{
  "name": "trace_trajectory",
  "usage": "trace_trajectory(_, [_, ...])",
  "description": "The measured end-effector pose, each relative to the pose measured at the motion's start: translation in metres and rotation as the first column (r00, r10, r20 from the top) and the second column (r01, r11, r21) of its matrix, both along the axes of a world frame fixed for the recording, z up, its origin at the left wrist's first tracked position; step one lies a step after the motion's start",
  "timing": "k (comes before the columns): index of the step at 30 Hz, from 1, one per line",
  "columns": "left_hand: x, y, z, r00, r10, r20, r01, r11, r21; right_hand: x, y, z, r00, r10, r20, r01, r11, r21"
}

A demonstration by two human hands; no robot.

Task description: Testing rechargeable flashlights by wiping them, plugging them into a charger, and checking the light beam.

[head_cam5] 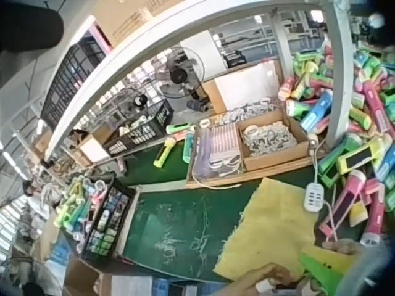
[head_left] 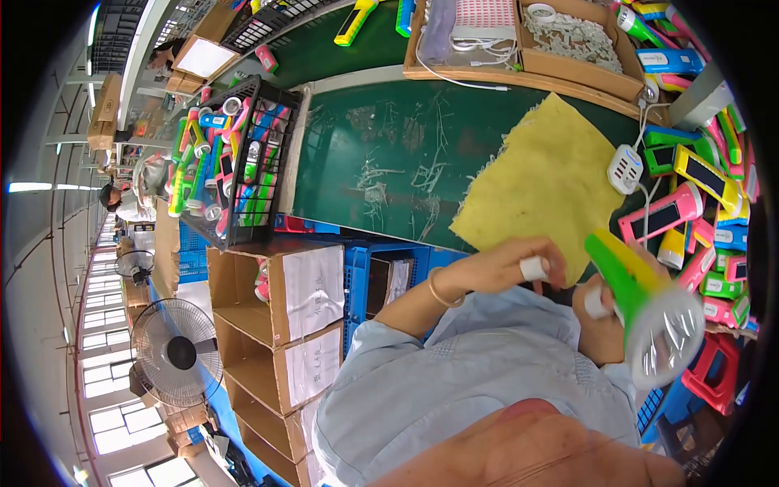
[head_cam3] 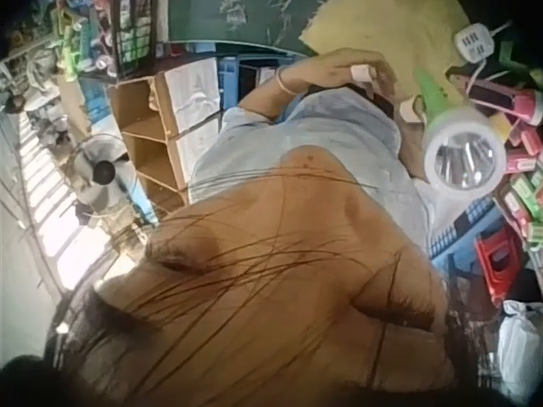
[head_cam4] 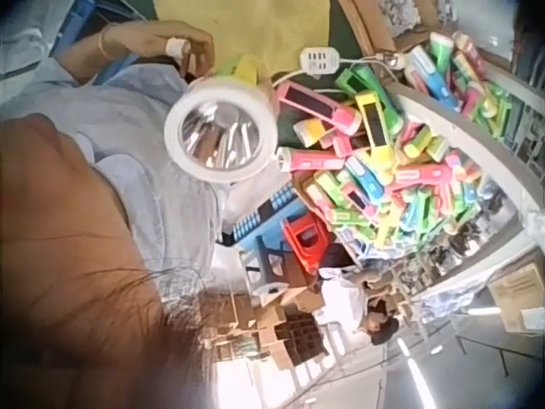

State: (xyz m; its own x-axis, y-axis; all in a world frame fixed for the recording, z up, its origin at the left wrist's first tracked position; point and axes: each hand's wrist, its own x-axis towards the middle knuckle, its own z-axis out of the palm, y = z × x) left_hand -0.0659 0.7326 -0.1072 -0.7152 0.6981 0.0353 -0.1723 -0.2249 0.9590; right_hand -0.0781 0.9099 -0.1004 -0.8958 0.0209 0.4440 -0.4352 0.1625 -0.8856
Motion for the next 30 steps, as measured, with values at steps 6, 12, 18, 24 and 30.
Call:
trace_trajectory(6, [-0.004,0.016,-0.015,0.875,0.476,0.090,-0.484,0.867,0.115,0.022,-0.021,-0.022,0.982,0.130,0.134,-0.164,0.941,0.295])
trace_trajectory(12, [-0.028,0.021,-0.006,0.770,0.466,0.436,-0.563,0.818,0.121,0.026,0.010,-0.026,0.996,0.052,0.068,-0.043,0.991,-0.127])
trace_trajectory(18, [-0.053,0.023,0.024,0.762,0.311,0.568,-0.516,0.821,0.244,0.025,0.029,0.003,0.947,0.161,0.278,-0.051,0.930,-0.365])
trace_trajectory(24, [-0.068,0.027,0.022,0.774,0.279,0.568,-0.468,0.857,0.217,0.035,0.045,-0.014,0.893,0.198,0.404,-0.126,0.972,-0.198])
trace_trajectory(30, [-0.087,0.030,0.017,0.718,0.665,0.205,-0.668,0.741,-0.062,0.027,0.049,-0.014,0.872,0.285,0.399,-0.201,0.950,-0.238])
